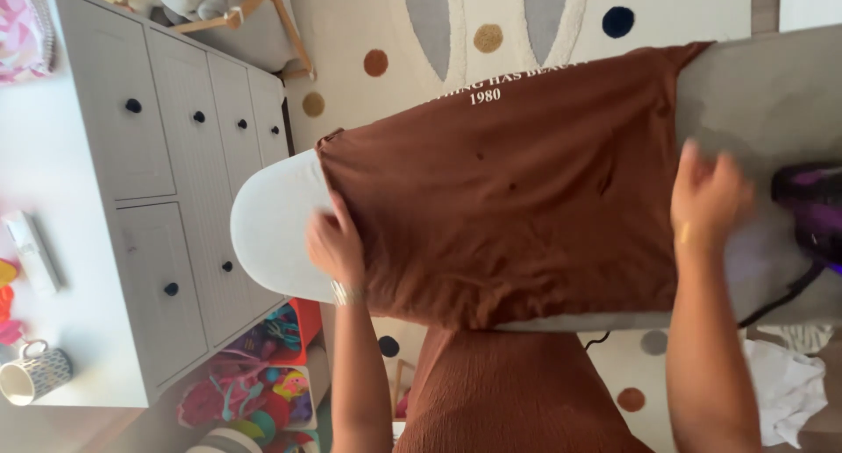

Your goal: Ironing a brown t-shirt and a grey t-shirt on an ironing board in a bedroom.

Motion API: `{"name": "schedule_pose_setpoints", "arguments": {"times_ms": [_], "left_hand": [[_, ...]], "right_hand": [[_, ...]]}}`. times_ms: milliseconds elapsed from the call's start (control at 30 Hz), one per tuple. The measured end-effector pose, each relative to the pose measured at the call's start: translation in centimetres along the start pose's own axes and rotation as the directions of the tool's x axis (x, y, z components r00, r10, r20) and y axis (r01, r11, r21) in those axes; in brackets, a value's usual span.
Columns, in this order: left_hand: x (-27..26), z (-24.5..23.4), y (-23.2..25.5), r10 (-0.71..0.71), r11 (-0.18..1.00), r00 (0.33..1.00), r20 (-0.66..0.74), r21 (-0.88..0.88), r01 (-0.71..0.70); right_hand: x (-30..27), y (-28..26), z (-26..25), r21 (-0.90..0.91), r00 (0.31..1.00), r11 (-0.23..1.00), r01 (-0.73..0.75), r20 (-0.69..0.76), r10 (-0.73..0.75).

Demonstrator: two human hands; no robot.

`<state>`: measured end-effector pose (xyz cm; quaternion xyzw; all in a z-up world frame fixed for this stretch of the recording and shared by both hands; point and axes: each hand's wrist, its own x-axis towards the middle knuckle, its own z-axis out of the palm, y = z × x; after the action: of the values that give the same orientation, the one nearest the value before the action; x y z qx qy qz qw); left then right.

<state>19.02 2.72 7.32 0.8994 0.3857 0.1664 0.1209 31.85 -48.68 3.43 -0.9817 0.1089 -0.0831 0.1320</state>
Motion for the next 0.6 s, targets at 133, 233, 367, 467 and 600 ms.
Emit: {"name": "schedule_pose_setpoints", "arguments": {"times_ms": [133, 233, 367, 467, 600], "left_hand": [[-8.2, -2.7, -4.2, 0.061, 0.994, 0.998, 0.030, 0.091, -0.063], [-10.6, -4.3, -6.0, -0.020, 1.000, 0.996, 0.083, 0.019, 0.018], [-10.8, -4.2, -8.9, -0.045, 0.999, 0.991, 0.129, -0.024, 0.049], [-10.8, -3.2, -10.5, -0.015, 1.000, 0.993, 0.120, 0.005, 0.014], [-11.4, -2.8, -10.9, -0.014, 0.999, 0.995, 0.102, 0.052, 0.008]], "right_hand": [[-12.6, 1.8, -2.8, -0.023, 0.999, 0.998, -0.051, -0.002, 0.051], [-16.6, 4.6, -1.2, -0.091, 0.995, 0.995, 0.035, -0.087, -0.043], [-17.0, 8.7, 0.5, -0.158, 0.984, 0.979, -0.131, -0.137, 0.110], [-17.6, 8.1, -0.1, -0.161, 0.979, 0.983, -0.092, -0.195, 0.060], [-18.3, 6.3, -0.6, -0.135, 0.975, 0.978, -0.158, -0.180, 0.132]]}}
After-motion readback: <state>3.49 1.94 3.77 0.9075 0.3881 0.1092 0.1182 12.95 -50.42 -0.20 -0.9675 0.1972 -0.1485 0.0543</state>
